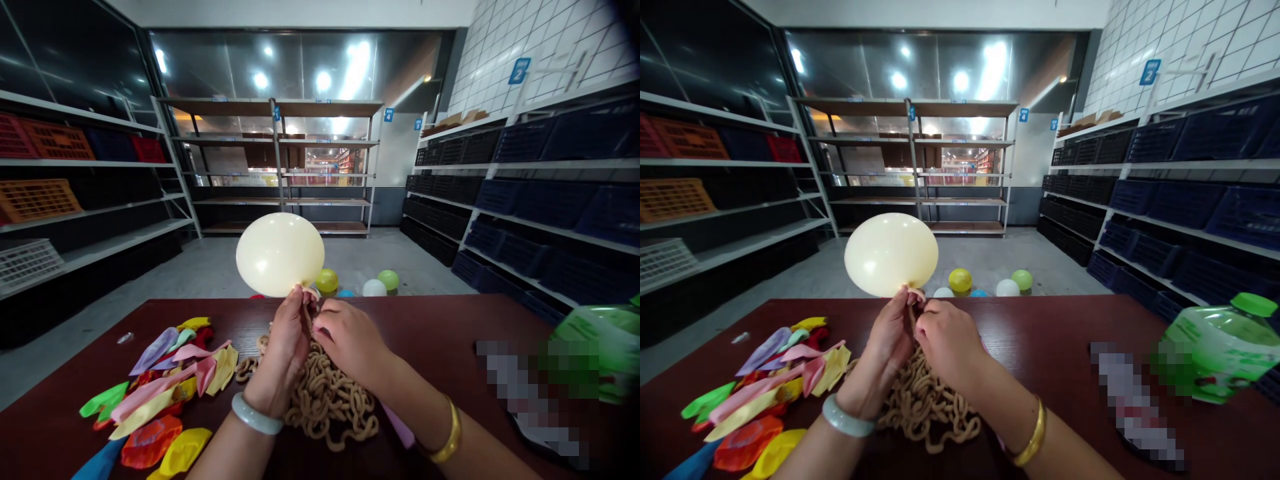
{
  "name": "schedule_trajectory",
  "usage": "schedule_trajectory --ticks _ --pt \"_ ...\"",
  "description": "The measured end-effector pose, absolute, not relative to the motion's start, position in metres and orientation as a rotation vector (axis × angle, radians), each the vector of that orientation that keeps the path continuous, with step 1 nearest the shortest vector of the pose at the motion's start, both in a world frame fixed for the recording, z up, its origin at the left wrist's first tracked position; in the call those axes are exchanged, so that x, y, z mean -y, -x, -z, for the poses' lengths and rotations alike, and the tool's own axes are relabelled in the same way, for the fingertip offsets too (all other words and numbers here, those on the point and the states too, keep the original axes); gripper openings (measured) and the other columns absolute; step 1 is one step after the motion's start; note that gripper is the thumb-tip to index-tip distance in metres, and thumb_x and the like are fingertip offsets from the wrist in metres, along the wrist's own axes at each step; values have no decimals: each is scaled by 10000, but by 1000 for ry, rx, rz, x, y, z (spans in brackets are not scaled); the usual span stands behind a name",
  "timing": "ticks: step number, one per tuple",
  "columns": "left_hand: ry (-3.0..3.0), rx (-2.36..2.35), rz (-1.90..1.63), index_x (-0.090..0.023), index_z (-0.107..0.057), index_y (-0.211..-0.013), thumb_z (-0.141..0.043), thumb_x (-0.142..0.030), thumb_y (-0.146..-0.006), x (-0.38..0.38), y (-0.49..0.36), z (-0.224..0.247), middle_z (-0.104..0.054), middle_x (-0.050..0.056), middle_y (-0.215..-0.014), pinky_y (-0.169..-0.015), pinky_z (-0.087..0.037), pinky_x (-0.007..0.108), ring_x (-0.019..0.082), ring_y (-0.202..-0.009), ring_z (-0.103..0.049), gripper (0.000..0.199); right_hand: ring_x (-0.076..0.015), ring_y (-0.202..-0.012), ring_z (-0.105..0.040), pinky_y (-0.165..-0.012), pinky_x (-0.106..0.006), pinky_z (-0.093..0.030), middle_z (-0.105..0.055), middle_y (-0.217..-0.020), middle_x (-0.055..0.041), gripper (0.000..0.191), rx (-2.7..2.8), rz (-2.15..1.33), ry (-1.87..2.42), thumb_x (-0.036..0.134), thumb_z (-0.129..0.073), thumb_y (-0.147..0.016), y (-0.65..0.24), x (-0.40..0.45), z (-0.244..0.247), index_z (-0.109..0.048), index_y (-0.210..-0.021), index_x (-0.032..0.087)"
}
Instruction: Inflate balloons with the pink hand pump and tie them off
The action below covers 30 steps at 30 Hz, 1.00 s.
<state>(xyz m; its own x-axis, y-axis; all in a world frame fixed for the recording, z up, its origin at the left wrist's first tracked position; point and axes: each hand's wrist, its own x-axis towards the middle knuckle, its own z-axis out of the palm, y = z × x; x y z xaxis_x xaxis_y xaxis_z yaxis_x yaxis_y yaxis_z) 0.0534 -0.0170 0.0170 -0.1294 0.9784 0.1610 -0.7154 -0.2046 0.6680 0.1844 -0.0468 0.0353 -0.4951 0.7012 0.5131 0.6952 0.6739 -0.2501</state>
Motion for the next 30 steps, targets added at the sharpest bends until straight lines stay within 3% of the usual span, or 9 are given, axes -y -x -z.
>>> schedule_trajectory --ticks 7,12,20,30 --pt "-959 -606 -1592 -149 -612 -728 -712 -411 -818 24 -68 -9 -550 14 -734 -691 -402 258 136 -709 -482 294 -178 -915 -603 -770 -284 -426 -684 -977 -41 214 1988 102 1004 214 -520 -979 -207 36 -56 -730 -940 227" --pt "-1100 -693 -1539 -162 -622 -759 -642 -452 -874 28 -79 4 -568 21 -741 -725 -397 288 160 -729 -499 313 -191 -928 -582 -778 -290 -435 -680 -985 -41 227 2004 168 966 196 -557 -949 -210 26 -52 -735 -815 234" --pt "-1254 -865 -1563 -158 -674 -851 -616 -545 -861 29 -77 5 -643 61 -813 -795 -435 330 213 -815 -563 391 -185 -912 -590 -813 -297 -449 -659 -983 -42 177 2013 33 967 164 -589 -917 -209 23 -50 -678 -771 208" --pt "-1124 -678 -1508 -162 -674 -820 -634 -421 -882 34 -84 1 -632 45 -792 -814 -436 305 184 -797 -556 269 -211 -915 -585 -831 -325 -457 -623 -956 -74 144 1804 -63 1046 124 -492 -913 -206 19 -44 -601 -850 195"
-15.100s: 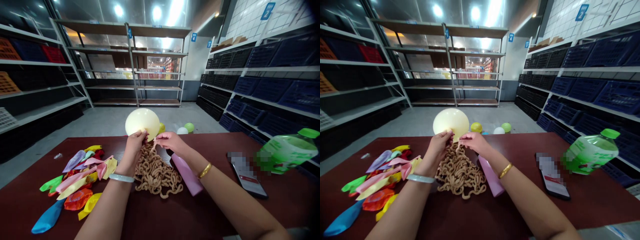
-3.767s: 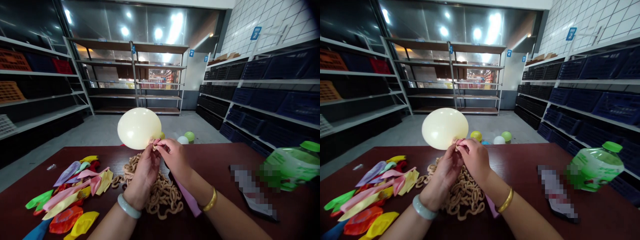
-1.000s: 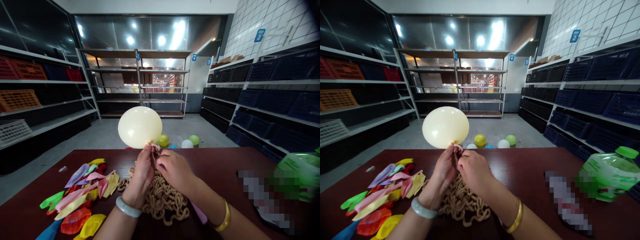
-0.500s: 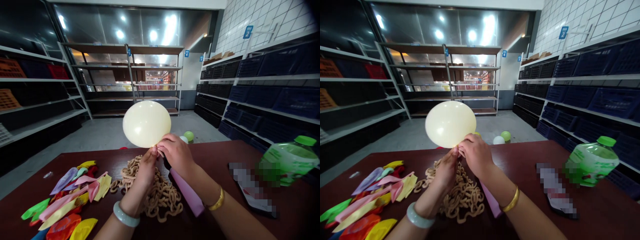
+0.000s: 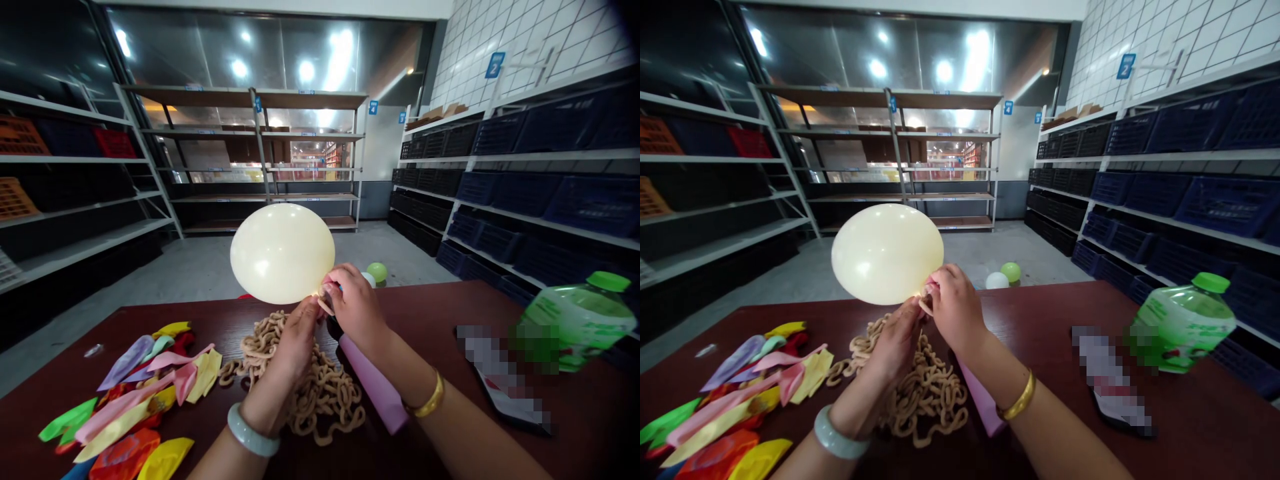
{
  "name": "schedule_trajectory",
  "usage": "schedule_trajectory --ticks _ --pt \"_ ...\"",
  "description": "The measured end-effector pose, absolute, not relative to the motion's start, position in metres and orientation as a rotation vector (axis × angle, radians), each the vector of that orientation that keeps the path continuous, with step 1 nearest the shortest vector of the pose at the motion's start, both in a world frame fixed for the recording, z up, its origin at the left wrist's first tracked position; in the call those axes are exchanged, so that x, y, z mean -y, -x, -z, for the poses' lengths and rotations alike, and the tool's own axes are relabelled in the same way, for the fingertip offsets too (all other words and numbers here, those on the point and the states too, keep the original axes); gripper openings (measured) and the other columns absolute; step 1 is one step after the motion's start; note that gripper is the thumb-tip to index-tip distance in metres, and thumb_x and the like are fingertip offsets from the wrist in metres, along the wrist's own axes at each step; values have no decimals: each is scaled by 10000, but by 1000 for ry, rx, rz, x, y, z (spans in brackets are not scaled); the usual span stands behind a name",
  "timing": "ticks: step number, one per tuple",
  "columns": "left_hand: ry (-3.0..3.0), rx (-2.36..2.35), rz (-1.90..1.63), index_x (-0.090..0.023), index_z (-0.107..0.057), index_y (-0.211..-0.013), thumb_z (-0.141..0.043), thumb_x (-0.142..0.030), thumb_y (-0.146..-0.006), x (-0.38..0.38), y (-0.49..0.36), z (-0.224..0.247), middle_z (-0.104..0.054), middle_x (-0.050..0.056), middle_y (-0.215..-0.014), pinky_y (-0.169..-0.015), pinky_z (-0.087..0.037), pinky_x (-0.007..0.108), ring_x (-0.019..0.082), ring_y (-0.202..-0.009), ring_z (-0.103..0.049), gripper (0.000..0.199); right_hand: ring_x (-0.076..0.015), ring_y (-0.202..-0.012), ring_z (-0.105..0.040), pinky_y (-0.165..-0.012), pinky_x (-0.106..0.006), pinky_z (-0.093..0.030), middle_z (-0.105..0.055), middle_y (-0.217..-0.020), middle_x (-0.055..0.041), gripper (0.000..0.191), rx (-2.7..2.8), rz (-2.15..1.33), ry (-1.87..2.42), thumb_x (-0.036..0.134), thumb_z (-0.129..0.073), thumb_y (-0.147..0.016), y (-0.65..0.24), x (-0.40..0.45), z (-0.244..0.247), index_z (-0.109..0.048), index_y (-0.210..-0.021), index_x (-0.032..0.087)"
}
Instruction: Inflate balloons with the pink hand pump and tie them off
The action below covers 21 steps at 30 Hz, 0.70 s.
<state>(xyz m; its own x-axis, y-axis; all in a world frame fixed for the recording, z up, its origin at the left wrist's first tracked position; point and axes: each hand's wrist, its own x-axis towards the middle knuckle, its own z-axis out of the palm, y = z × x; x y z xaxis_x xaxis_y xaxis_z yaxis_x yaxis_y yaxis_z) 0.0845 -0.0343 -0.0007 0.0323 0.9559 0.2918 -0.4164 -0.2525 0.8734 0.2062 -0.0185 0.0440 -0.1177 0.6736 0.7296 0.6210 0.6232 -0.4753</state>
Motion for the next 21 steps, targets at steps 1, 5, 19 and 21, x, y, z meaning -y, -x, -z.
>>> schedule_trajectory --ticks 1,5,19,21 --pt "-1114 -640 -1497 -163 -678 -830 -633 -407 -887 35 -85 -1 -627 42 -800 -812 -433 296 175 -791 -547 255 -209 -910 -585 -824 -321 -457 -623 -950 -71 146 1800 -63 1049 121 -494 -910 -207 18 -43 -601 -844 197" --pt "-999 -513 -1434 -154 -672 -787 -671 -362 -869 39 -87 -8 -594 25 -763 -788 -440 275 145 -740 -524 224 -202 -894 -589 -802 -313 -452 -634 -932 -64 141 1776 -49 1066 149 -505 -924 -209 15 -43 -614 -849 198" --pt "-437 -411 -1599 -133 -664 -838 -749 -131 -767 29 -71 -19 -644 15 -810 -773 -523 214 103 -746 -609 110 -180 -837 -636 -662 -270 -377 -706 -974 -35 120 2091 -199 1231 290 -585 -942 -178 32 -25 -668 -978 210" --pt "-449 -385 -1593 -141 -646 -809 -741 -128 -768 30 -72 -19 -627 8 -790 -796 -524 228 107 -749 -607 104 -165 -842 -634 -681 -258 -382 -707 -914 -27 162 2067 -234 1189 253 -533 -968 -176 29 -21 -667 -891 203"
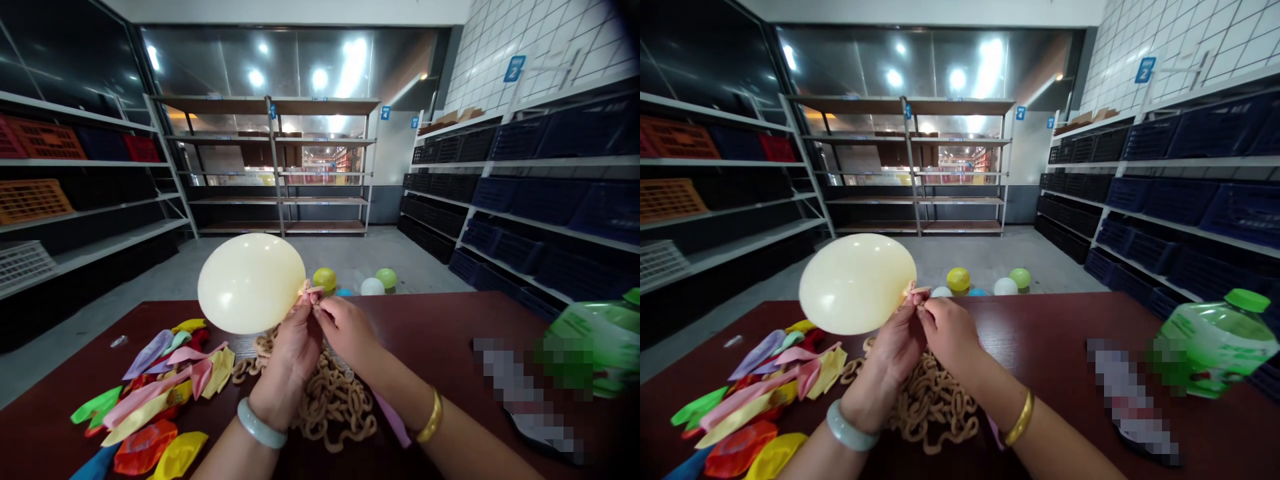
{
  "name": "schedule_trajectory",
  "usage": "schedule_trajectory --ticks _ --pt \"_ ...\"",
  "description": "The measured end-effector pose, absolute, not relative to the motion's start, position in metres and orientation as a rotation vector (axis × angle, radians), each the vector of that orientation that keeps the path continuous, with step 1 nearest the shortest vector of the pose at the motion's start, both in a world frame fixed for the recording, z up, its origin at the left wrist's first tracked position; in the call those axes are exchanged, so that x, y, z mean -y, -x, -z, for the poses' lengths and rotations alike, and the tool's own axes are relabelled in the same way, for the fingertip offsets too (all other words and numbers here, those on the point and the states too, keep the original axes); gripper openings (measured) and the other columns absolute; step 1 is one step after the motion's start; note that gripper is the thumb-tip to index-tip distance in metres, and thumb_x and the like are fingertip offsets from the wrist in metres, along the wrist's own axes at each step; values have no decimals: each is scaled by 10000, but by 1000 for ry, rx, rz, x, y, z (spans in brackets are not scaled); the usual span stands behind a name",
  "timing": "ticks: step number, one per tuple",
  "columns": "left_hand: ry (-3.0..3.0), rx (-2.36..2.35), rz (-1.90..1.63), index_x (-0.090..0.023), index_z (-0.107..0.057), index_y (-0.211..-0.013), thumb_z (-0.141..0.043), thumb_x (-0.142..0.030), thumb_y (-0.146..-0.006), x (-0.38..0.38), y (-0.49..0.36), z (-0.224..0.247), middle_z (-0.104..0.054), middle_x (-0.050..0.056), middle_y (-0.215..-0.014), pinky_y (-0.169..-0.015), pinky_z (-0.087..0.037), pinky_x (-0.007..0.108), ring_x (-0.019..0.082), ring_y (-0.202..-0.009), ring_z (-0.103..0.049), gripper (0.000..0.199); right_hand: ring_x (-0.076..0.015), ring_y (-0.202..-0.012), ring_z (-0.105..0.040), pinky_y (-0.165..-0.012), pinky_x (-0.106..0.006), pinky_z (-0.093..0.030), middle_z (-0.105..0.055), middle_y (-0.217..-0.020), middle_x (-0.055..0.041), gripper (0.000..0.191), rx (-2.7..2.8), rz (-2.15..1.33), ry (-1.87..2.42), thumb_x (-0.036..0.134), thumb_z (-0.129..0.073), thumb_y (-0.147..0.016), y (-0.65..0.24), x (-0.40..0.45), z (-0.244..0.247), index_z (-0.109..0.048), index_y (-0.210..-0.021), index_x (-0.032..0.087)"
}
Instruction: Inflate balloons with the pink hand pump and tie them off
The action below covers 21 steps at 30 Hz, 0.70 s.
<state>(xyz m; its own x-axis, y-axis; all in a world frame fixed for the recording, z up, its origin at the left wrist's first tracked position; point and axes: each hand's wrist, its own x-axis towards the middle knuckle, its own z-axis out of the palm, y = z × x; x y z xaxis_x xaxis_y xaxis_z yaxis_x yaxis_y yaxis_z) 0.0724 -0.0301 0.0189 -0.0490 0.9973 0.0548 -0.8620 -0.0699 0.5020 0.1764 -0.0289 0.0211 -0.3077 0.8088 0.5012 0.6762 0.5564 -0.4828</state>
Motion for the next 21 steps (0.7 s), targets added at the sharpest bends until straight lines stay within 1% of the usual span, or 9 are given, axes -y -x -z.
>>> schedule_trajectory --ticks 2,4,8,14,18,21 --pt "-437 -388 -1572 -143 -632 -787 -728 -117 -762 29 -71 -20 -619 8 -781 -778 -526 235 114 -743 -606 103 -157 -812 -630 -673 -256 -375 -703 -861 -27 238 2100 -218 1175 234 -496 -981 -176 28 -20 -666 -818 197" --pt "-411 -399 -1541 -138 -617 -756 -699 -89 -757 28 -67 -21 -608 11 -761 -732 -524 229 115 -718 -600 95 -156 -768 -626 -647 -265 -357 -704 -839 -27 258 2171 -159 1188 232 -499 -973 -176 30 -20 -667 -780 197" --pt "-381 -406 -1511 -139 -586 -704 -641 -55 -751 24 -59 -21 -583 11 -702 -661 -515 223 108 -649 -579 111 -157 -722 -625 -613 -280 -327 -717 -833 -29 245 2288 -58 1212 215 -509 -949 -175 34 -20 -676 -771 200" --pt "-344 -419 -1564 -137 -585 -718 -651 -56 -732 16 -58 -14 -571 -3 -657 -622 -495 203 90 -595 -566 106 -148 -721 -616 -616 -278 -314 -714 -804 -14 205 2360 -71 1161 159 -542 -901 -175 36 -21 -668 -743 197" --pt "-447 -398 -1614 -132 -613 -739 -697 -106 -742 17 -60 -11 -594 1 -708 -643 -492 198 92 -637 -578 88 -141 -711 -609 -608 -281 -300 -704 -788 -6 231 2346 -87 1126 193 -531 -925 -176 39 -24 -658 -732 199" --pt "-527 -378 -1621 -131 -644 -754 -740 -164 -750 21 -62 -11 -614 5 -750 -695 -498 206 98 -683 -589 101 -144 -723 -618 -611 -276 -310 -710 -812 -11 262 2313 -110 1130 236 -501 -963 -179 39 -28 -655 -754 204"
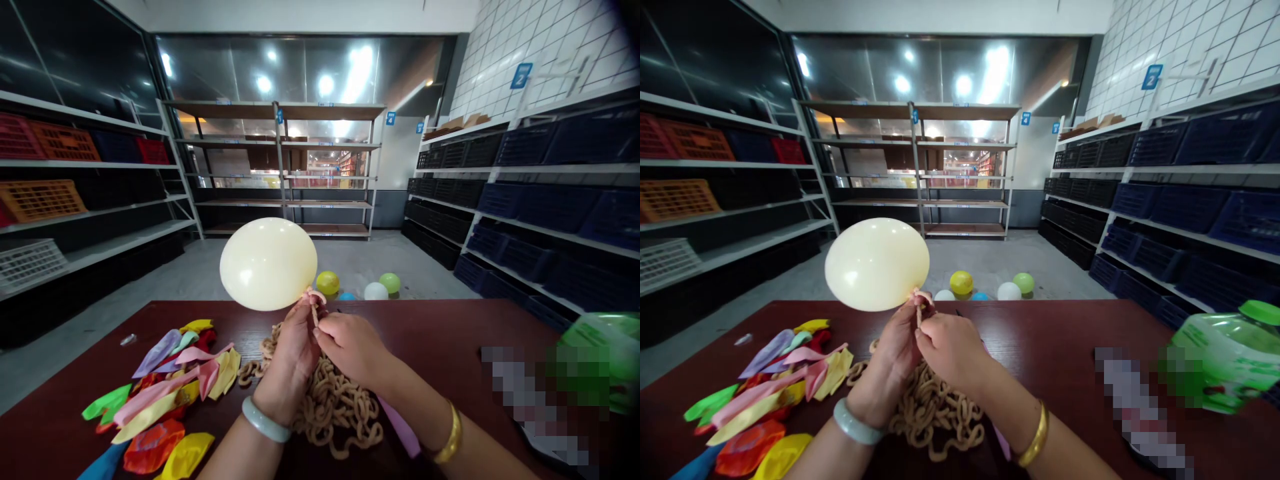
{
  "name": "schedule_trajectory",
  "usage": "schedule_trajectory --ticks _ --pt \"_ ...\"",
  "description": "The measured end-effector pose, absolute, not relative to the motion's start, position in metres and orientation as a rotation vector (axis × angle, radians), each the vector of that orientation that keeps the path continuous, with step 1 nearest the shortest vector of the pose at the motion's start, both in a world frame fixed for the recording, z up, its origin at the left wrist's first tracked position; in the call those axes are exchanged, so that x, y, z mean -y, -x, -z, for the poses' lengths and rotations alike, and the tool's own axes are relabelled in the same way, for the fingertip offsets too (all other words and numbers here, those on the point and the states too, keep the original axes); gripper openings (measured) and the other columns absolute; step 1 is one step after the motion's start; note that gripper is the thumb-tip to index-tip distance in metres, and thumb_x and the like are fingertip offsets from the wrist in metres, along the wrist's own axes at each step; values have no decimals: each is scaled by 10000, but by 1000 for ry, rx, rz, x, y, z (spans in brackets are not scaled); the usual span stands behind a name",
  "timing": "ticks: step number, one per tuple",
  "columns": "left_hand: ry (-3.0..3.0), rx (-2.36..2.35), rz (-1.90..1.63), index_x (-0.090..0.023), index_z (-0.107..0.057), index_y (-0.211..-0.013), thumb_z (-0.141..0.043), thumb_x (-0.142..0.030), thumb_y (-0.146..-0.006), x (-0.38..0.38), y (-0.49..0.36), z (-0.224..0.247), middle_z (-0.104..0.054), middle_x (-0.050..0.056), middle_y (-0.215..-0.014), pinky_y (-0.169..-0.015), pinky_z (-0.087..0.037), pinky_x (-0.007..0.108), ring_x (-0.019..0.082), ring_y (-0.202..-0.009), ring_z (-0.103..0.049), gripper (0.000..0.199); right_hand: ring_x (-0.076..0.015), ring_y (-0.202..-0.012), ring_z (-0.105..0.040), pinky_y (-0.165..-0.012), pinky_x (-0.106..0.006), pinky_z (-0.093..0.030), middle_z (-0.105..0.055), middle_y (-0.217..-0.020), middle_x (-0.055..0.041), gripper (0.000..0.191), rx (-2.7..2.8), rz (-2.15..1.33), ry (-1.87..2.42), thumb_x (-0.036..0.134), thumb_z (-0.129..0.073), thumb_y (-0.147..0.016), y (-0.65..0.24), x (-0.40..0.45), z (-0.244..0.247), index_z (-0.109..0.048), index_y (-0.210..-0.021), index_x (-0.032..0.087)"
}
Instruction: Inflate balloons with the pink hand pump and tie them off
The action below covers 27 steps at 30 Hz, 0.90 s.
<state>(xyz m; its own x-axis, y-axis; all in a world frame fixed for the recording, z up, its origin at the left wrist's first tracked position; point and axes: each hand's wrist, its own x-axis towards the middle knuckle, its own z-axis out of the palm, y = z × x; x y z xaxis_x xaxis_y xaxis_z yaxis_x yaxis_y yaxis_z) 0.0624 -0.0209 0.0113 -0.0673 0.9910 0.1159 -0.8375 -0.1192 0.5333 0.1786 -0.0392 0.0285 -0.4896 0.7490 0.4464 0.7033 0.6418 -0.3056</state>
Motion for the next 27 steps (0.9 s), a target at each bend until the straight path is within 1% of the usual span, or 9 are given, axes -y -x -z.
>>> schedule_trajectory --ticks 5,8,10,13,16,18,21,24,27 --pt "-688 -444 -1542 -129 -723 -882 -762 -314 -788 23 -68 -6 -694 63 -882 -784 -507 276 161 -801 -643 212 -181 -746 -634 -628 -279 -370 -710 -852 -32 249 2060 -147 1260 395 -508 -979 -189 31 -33 -650 -892 210" --pt "-724 -531 -1526 -127 -742 -873 -783 -368 -764 21 -69 -1 -716 80 -854 -737 -495 288 168 -739 -639 268 -189 -832 -631 -689 -283 -432 -693 -985 -59 197 1881 -167 1214 372 -564 -952 -192 25 -30 -641 -1027 206" --pt "-749 -618 -1538 -129 -741 -835 -800 -370 -736 20 -70 1 -713 69 -794 -679 -474 273 157 -678 -620 268 -189 -862 -618 -716 -289 -459 -667 -1044 -73 194 1845 -202 1150 351 -604 -923 -191 21 -26 -658 -1046 211" --pt "-841 -736 -1530 -136 -727 -822 -797 -359 -724 20 -69 4 -674 30 -696 -623 -436 247 136 -612 -573 253 -179 -801 -598 -700 -291 -475 -649 -960 -65 169 1799 -317 1135 354 -667 -857 -189 13 -21 -699 -914 199" --pt "-979 -835 -1501 -156 -698 -791 -772 -324 -733 17 -69 9 -614 -7 -620 -595 -410 238 132 -581 -528 192 -168 -757 -583 -695 -290 -478 -639 -864 -43 124 1722 -451 1157 306 -681 -801 -188 4 -15 -706 -818 186" --pt "-1097 -893 -1528 -173 -668 -715 -760 -265 -722 14 -69 14 -583 -15 -582 -587 -401 241 147 -590 -521 130 -164 -739 -578 -678 -281 -477 -632 -811 -30 109 1671 -530 1161 285 -670 -781 -188 -2 -11 -694 -767 180" --pt "-1217 -964 -1568 -186 -638 -633 -733 -171 -696 8 -67 19 -587 -4 -564 -572 -384 244 162 -593 -520 114 -160 -725 -572 -658 -270 -468 -623 -775 -24 77 1601 -561 1162 241 -659 -743 -184 -9 -6 -664 -710 172" --pt "-1212 -975 -1538 -176 -684 -699 -720 -143 -671 4 -64 19 -614 2 -576 -531 -356 245 153 -536 -506 57 -140 -665 -545 -609 -247 -442 -596 -706 -2 54 1515 -667 1145 212 -644 -701 -175 -18 -4 -630 -672 168" --pt "-1167 -1023 -1464 -151 -723 -821 -749 -200 -653 1 -60 17 -638 13 -610 -503 -357 242 143 -510 -509 177 -104 -545 -483 -501 -209 -381 -531 -578 41 103 1321 -967 1122 242 -645 -670 -167 -35 -7 -582 -629 171"
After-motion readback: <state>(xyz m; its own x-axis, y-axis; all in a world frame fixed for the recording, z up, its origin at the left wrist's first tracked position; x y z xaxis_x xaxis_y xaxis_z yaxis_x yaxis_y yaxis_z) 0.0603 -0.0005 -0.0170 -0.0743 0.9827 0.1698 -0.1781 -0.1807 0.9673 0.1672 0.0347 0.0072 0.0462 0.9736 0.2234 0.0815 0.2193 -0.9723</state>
